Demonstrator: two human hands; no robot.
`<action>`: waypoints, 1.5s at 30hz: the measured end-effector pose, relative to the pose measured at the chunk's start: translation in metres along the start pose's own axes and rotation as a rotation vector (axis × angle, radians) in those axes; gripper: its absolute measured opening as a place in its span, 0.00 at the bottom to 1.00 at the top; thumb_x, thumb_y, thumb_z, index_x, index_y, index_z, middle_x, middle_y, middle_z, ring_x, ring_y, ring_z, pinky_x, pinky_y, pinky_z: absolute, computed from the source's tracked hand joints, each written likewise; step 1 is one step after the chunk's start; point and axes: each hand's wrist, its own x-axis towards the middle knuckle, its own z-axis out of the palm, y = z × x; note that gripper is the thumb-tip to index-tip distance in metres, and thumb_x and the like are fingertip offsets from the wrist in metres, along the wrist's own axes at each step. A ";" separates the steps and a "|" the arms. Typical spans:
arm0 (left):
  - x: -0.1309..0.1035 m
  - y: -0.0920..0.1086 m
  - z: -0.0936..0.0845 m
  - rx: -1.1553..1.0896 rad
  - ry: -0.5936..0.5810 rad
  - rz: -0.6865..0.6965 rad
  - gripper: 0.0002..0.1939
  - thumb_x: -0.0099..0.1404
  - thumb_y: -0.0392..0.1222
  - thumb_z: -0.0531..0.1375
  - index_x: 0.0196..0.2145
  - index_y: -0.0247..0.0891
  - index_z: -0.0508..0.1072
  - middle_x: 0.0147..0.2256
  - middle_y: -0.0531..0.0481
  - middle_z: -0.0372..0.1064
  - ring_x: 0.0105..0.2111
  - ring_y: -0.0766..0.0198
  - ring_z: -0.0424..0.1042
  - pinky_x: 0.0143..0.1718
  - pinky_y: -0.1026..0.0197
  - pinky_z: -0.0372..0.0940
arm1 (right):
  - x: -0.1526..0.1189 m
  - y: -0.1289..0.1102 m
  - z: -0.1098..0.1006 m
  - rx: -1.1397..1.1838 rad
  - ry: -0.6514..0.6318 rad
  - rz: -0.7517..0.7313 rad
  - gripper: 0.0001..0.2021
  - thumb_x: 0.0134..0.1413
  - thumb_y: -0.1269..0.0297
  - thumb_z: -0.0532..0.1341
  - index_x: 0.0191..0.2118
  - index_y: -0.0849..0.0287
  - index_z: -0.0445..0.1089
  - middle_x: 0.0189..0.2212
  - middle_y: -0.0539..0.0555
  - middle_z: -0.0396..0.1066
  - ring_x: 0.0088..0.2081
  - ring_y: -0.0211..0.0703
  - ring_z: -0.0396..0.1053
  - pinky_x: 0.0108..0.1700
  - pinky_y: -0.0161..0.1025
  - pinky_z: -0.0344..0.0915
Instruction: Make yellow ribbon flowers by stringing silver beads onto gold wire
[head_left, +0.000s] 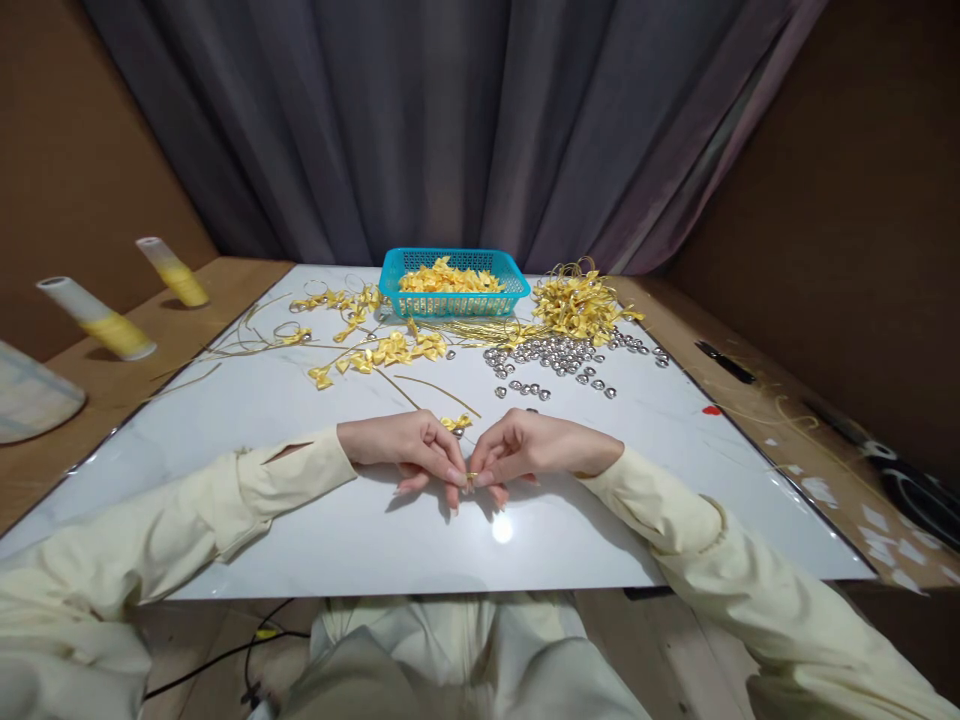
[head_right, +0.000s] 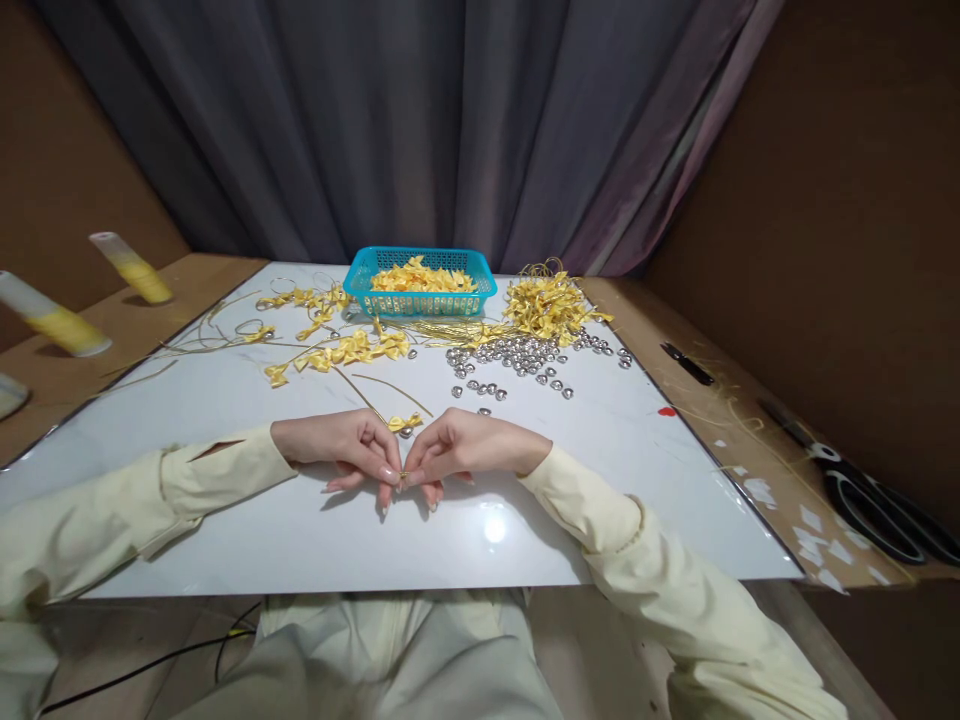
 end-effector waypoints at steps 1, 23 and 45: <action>0.000 0.000 0.000 -0.003 -0.001 -0.002 0.09 0.55 0.40 0.65 0.29 0.30 0.75 0.29 0.42 0.77 0.12 0.76 0.62 0.11 0.72 0.47 | 0.000 0.000 0.000 0.004 0.004 0.003 0.10 0.50 0.62 0.62 0.34 0.66 0.72 0.20 0.49 0.70 0.20 0.28 0.59 0.19 0.27 0.49; 0.001 -0.001 0.001 0.024 -0.012 -0.010 0.09 0.56 0.41 0.66 0.30 0.31 0.75 0.27 0.45 0.76 0.12 0.76 0.62 0.13 0.73 0.51 | 0.002 0.000 0.002 0.009 0.003 0.009 0.12 0.51 0.60 0.62 0.33 0.67 0.72 0.20 0.51 0.71 0.21 0.30 0.63 0.19 0.28 0.49; 0.002 0.003 0.003 0.010 0.009 -0.034 0.12 0.54 0.43 0.66 0.27 0.31 0.72 0.26 0.44 0.76 0.11 0.76 0.60 0.11 0.72 0.48 | -0.001 0.000 0.002 -0.042 0.054 0.005 0.13 0.49 0.61 0.63 0.38 0.66 0.72 0.27 0.55 0.75 0.27 0.36 0.71 0.23 0.28 0.59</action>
